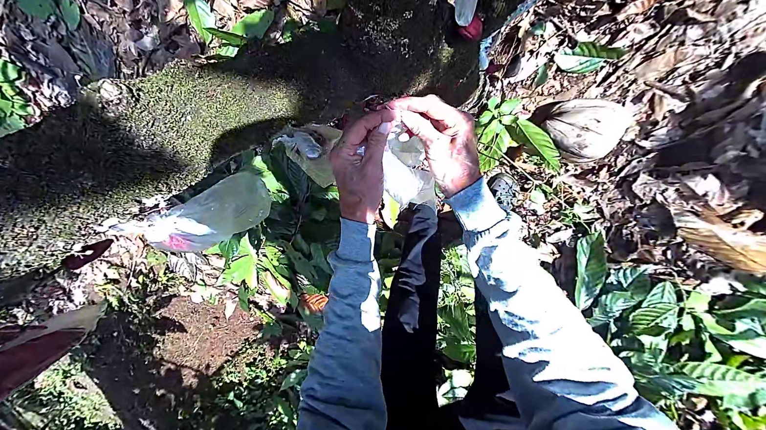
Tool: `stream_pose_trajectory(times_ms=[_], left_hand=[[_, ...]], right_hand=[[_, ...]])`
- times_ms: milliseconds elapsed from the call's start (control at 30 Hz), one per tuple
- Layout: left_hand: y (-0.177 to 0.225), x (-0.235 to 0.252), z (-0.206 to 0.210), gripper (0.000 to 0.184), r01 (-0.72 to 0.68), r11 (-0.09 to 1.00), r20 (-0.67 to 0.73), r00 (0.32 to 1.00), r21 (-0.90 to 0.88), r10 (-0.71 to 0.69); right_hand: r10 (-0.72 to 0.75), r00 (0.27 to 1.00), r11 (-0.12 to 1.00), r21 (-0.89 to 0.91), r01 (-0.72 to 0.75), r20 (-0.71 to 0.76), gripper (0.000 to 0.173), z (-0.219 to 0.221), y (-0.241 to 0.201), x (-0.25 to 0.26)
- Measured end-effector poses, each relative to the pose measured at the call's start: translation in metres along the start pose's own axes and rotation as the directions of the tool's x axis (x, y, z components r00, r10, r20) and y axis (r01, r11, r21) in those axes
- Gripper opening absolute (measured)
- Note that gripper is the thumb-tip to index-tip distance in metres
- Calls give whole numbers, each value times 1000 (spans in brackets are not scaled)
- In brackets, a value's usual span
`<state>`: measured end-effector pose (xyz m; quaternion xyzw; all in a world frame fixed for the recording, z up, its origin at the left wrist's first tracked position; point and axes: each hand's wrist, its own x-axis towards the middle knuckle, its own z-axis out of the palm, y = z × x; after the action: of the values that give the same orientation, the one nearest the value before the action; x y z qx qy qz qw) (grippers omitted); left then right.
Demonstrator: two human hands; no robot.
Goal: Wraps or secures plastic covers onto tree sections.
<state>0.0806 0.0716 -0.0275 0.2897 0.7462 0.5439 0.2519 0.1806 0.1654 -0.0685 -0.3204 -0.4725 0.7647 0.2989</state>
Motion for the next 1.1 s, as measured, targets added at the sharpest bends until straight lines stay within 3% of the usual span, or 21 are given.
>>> stream_pose_trajectory(times_ms=[167,333,567,733,900,1100], left_hand=[[8,4,-2,19,19,998,-9,1000,66,-19],[7,2,1,33,38,996,-25,999,84,-36],[13,7,-2,16,20,994,-6,1000,106,-20],[16,11,-2,13,114,993,-54,992,-33,-116],[14,6,5,13,69,997,-108,992,28,-65],[7,-2,7,13,-93,981,-102,989,171,112]], right_hand=[[60,998,994,88,-60,2,22,-4,-6,3],[41,996,999,-12,-40,80,15,-14,-13,9],[52,976,984,-177,-14,212,10,-22,-20,24],[5,941,986,-160,53,339,20,-27,-24,23],[55,986,991,-132,-35,154,16,-13,-19,18],[70,998,946,-316,-67,-3,20,1,-15,15]])
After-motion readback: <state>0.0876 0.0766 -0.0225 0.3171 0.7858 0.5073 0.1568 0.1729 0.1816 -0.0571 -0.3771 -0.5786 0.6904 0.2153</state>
